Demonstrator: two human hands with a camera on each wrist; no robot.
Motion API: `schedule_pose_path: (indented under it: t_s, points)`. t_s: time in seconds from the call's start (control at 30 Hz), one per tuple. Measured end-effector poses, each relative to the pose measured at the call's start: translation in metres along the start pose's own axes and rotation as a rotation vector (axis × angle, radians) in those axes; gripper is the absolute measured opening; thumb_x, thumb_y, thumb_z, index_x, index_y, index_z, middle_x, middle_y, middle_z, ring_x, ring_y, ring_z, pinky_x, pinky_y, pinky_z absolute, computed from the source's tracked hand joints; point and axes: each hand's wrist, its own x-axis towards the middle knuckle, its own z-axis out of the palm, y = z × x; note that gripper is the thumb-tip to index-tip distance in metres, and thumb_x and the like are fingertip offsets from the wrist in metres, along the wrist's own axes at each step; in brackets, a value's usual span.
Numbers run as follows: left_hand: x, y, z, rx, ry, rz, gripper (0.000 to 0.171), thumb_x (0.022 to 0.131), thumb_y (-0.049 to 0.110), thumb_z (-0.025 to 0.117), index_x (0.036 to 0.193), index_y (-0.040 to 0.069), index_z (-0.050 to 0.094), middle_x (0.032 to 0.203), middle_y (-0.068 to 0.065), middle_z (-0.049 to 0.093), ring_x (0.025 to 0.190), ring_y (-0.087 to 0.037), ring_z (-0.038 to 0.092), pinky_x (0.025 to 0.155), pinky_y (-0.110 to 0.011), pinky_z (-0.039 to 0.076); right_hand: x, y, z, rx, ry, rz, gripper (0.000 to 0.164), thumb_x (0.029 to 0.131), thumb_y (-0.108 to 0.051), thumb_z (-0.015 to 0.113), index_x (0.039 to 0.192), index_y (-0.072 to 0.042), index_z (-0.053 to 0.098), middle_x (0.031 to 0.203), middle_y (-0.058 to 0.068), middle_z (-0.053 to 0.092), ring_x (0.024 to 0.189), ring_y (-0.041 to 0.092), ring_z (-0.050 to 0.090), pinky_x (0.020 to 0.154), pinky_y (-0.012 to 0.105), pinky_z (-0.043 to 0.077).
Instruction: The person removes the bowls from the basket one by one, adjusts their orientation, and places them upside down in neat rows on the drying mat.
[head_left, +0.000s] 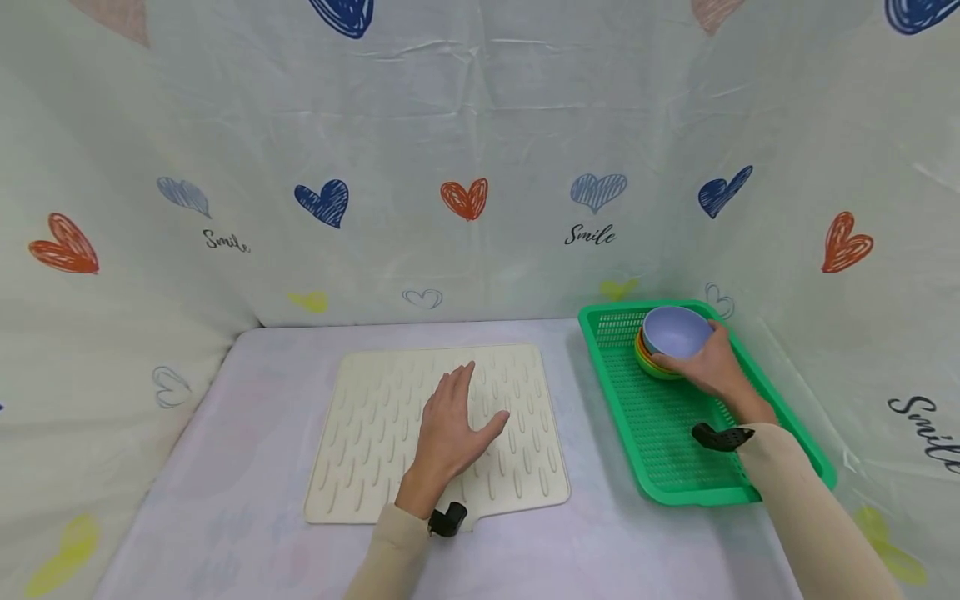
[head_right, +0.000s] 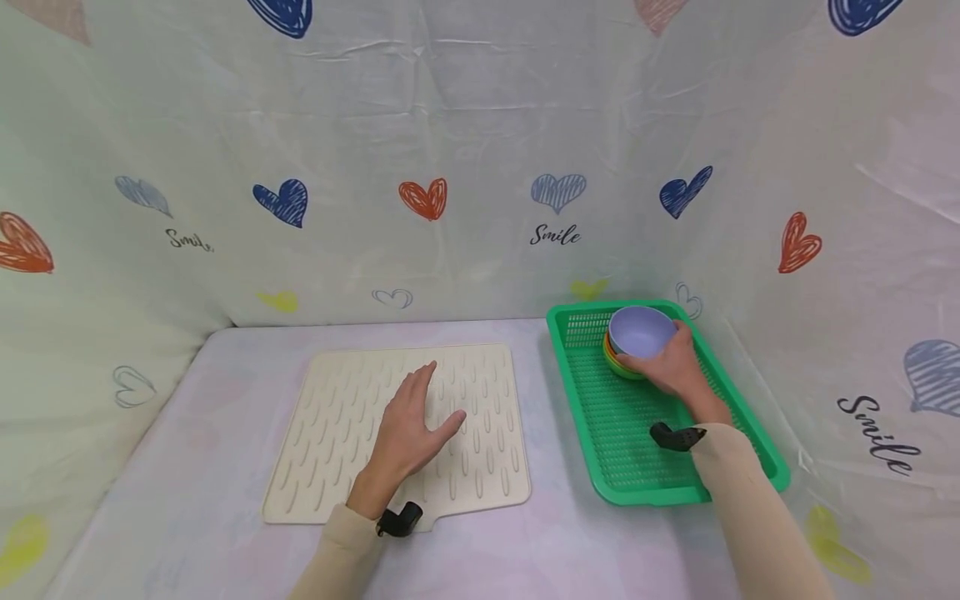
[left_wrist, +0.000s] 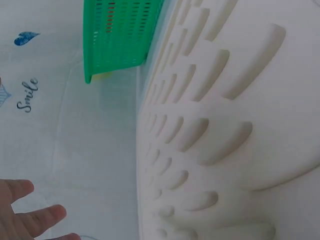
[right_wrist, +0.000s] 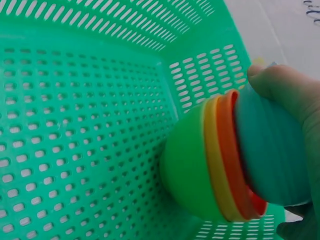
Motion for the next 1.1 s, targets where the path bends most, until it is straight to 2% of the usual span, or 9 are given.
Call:
schedule_pose_path:
  t_s: [0.23,0.53,0.73,0.93,1.1]
  points:
    - [0.004,-0.006,-0.008,-0.020,0.009,0.002,0.089,0.091,0.061,0.063,0.162,0.017,0.031,0.163,-0.012,0.039,0.155,-0.041,0.026,0.120,-0.067,0.030,-0.012,-0.013,-0.007,0.025,0.028,-0.010,0.130,0.086,-0.051,0.080,0.160,0.002,-0.013,0.149,0.048,0.024,0.127,0.062,0.041,0.094,0.071,0.046]
    - [0.006,-0.011,-0.017,-0.041,0.028,0.006,0.087,0.092,0.058,0.063,0.161,0.015,0.033,0.161,-0.014,0.041,0.153,-0.044,0.031,0.114,-0.068,0.037,-0.031,-0.041,-0.009,0.077,0.060,-0.051,0.126,0.085,-0.045,0.083,0.161,-0.001,-0.008,0.150,0.045,0.027,0.128,0.059,0.043,0.093,0.068,0.047]
    - [0.007,-0.011,-0.024,-0.090,-0.005,-0.033,0.086,0.093,0.056,0.063,0.162,0.016,0.032,0.163,-0.015,0.039,0.154,-0.041,0.030,0.116,-0.067,0.037,-0.041,-0.062,-0.008,0.116,0.068,-0.063,0.126,0.083,-0.040,0.086,0.162,-0.005,-0.005,0.151,0.042,0.029,0.129,0.058,0.043,0.094,0.067,0.046]
    - [0.011,-0.010,-0.030,-0.190,-0.026,-0.071,0.082,0.096,0.054,0.061,0.163,0.017,0.030,0.166,-0.011,0.036,0.155,-0.035,0.031,0.121,-0.063,0.033,-0.052,-0.080,-0.006,0.112,0.047,-0.077,0.128,0.080,-0.040,0.089,0.164,-0.009,-0.003,0.152,0.040,0.029,0.128,0.057,0.044,0.093,0.066,0.048]
    - [0.014,-0.007,-0.032,-0.290,-0.022,-0.060,0.078,0.098,0.050,0.059,0.163,0.017,0.031,0.165,-0.010,0.038,0.153,-0.034,0.035,0.121,-0.061,0.033,-0.064,-0.097,0.000,0.117,0.025,-0.103,0.126,0.081,-0.040,0.088,0.164,-0.013,-0.002,0.156,0.035,0.028,0.129,0.055,0.043,0.092,0.067,0.050]
